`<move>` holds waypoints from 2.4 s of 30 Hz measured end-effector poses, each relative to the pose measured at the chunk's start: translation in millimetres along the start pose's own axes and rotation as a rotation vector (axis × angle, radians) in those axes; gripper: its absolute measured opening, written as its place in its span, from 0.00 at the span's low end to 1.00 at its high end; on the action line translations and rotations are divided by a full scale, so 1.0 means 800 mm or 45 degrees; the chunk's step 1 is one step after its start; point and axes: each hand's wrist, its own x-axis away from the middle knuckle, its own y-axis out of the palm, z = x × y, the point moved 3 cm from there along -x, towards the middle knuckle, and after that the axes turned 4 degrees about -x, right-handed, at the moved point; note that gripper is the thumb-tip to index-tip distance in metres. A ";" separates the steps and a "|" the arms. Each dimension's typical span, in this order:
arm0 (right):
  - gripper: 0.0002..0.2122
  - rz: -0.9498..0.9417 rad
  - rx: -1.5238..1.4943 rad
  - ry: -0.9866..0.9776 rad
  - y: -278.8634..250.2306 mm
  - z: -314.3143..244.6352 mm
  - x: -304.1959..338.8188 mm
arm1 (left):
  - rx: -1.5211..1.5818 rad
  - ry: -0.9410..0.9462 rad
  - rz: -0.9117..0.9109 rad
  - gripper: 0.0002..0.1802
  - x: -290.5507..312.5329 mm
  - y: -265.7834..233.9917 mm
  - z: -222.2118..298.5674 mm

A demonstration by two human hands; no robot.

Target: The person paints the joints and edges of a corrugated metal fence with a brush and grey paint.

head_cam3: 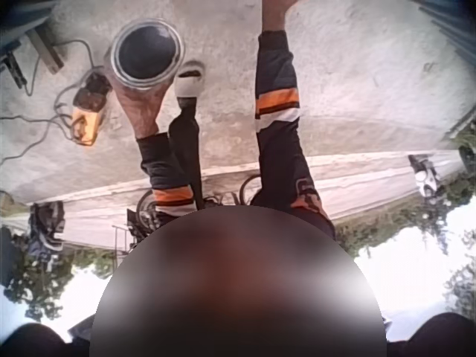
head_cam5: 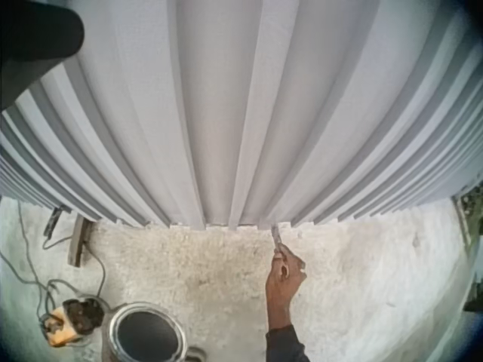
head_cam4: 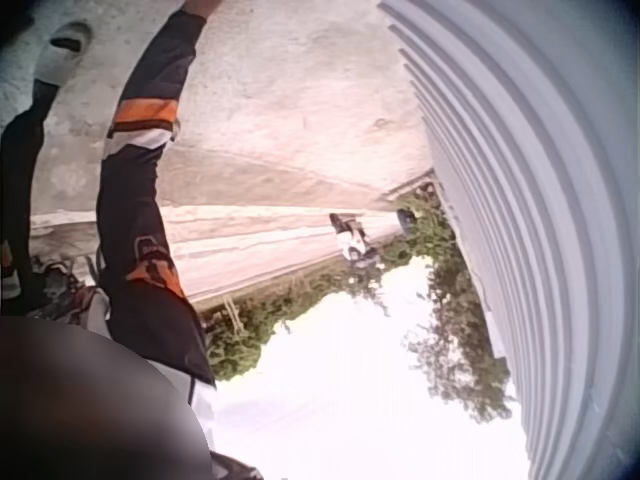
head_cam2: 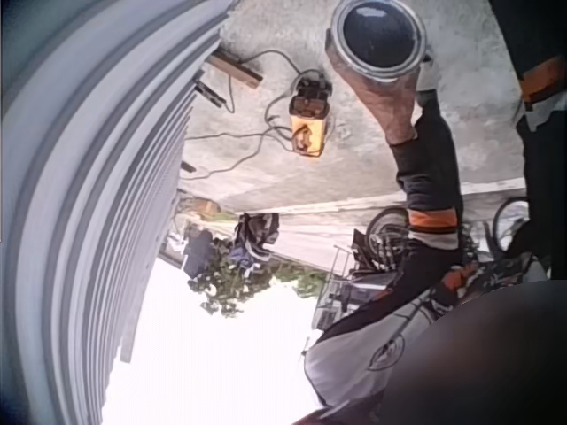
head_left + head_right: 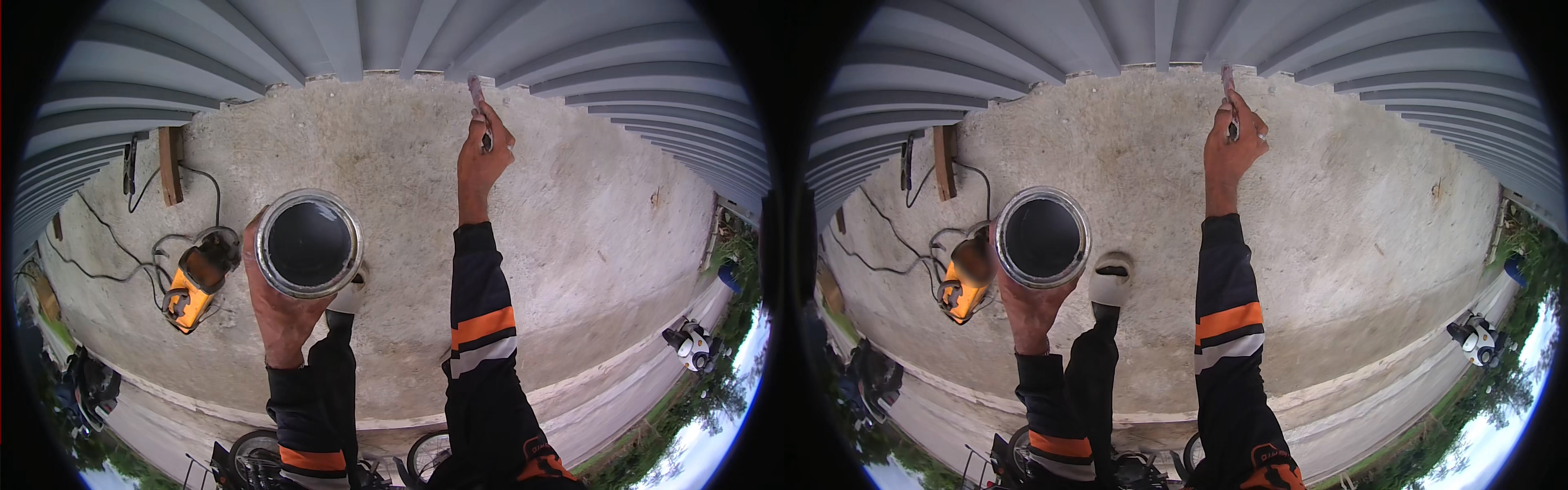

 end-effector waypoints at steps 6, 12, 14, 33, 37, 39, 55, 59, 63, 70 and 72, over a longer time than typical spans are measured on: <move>0.12 -0.103 0.227 0.081 0.008 0.054 -0.023 | 0.008 0.042 -0.021 0.64 -0.005 0.019 0.008; 0.12 -0.086 0.190 -0.055 0.010 0.029 0.009 | 0.035 -0.026 -0.005 0.65 -0.003 0.004 0.003; 0.12 -0.209 0.376 0.110 0.004 0.049 0.011 | 0.012 -0.002 -0.016 0.65 -0.004 0.009 0.005; 0.13 -0.213 0.278 0.326 0.028 0.053 -0.033 | -0.059 -0.010 -0.020 0.66 -0.010 0.016 0.011; 0.12 -0.172 0.160 0.248 0.010 0.002 -0.036 | -0.106 0.011 -0.016 0.66 -0.010 0.012 0.009; 0.11 -0.067 0.065 0.040 -0.001 -0.025 -0.038 | -0.182 0.045 -0.021 0.67 -0.010 0.011 0.011; 0.10 0.180 -0.298 -0.446 -0.089 -0.179 -0.064 | 0.005 0.032 -0.047 0.67 -0.006 0.020 0.010; 0.09 0.013 -0.084 -0.163 -0.079 -0.137 -0.051 | -0.030 0.048 -0.052 0.67 -0.006 0.021 0.011; 0.10 -0.007 0.067 -0.169 -0.065 -0.135 -0.076 | 0.006 0.006 -0.043 0.67 -0.006 0.023 0.005; 0.09 0.124 -0.249 -0.319 -0.093 -0.176 -0.063 | -0.066 0.018 -0.017 0.66 -0.008 0.013 0.006; 0.09 0.030 -0.086 -0.327 -0.091 -0.156 -0.062 | -0.033 0.005 -0.020 0.65 -0.008 0.014 0.006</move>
